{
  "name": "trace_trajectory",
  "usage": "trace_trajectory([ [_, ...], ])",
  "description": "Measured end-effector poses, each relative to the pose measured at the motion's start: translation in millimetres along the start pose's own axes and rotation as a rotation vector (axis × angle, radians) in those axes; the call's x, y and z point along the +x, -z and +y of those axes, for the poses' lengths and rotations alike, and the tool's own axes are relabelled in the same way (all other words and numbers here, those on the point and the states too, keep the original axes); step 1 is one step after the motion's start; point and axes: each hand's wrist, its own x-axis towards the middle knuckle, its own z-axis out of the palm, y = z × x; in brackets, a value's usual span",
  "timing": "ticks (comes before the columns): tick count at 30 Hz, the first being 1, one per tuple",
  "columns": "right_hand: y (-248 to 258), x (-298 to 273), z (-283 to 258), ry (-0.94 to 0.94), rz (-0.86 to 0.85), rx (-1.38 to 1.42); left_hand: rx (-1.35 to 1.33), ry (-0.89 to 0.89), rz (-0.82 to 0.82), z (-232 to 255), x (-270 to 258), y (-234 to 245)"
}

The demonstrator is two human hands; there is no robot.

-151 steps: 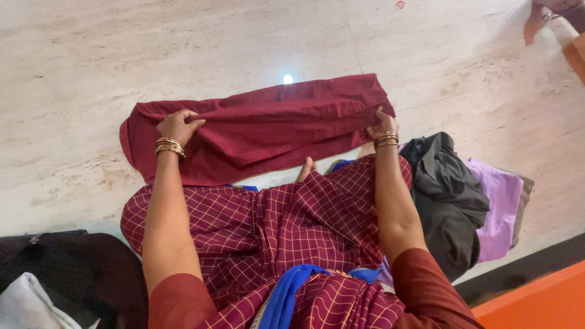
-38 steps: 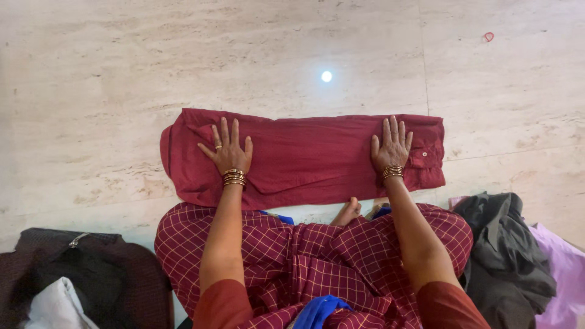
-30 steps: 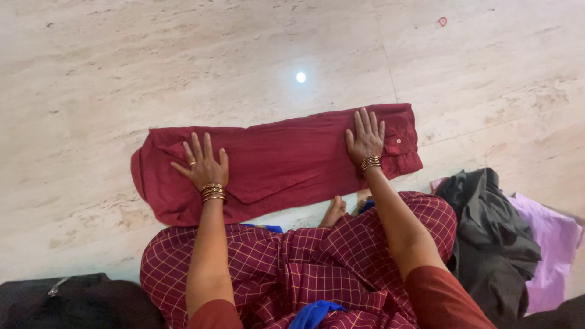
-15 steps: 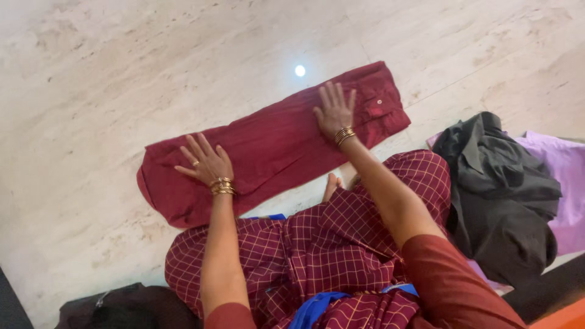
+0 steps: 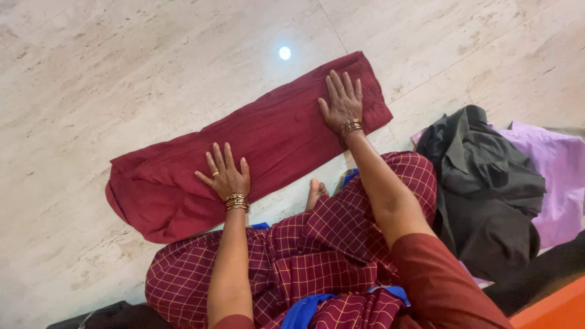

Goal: The person folds a white pair of trousers and a red shirt on the floor. They smooth the fabric, fold the items into neat rectangles, and place them into a backpack.

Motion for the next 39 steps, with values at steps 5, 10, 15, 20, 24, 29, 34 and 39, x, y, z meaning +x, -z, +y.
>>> trace_trajectory([
  [5,-6.6,-3.1,0.9,0.009,0.017,-0.013,0.042,0.012,0.012,-2.9,-1.2,-9.0],
  [10,-10.7,-35.4,2.3,0.013,0.028,-0.068,0.061,-0.003,0.069,-5.2,-31.9,-1.6],
  [15,-6.8,-28.7,8.2,0.019,-0.091,-0.054,0.033,0.027,-0.047,-8.5,-25.1,2.5],
  [20,1.4,-36.7,53.4,-0.226,-0.108,-0.021,0.014,0.024,0.001,-33.7,-57.5,-1.9],
  [24,8.3,-51.1,85.6,-0.632,0.003,0.194,-0.012,0.063,-0.073,-53.7,-91.6,-4.9],
  [29,30.0,-45.9,66.5,-0.596,-0.119,0.227,-0.143,0.005,-0.163,-45.1,-94.2,5.3],
  [34,5.7,-39.2,83.7,-0.518,-0.178,0.484,-0.035,0.044,-0.302,-36.9,-95.2,17.8],
  [39,0.6,-35.0,81.9,-0.340,-0.020,0.511,-0.052,0.055,-0.337,-33.1,-93.5,30.4],
])
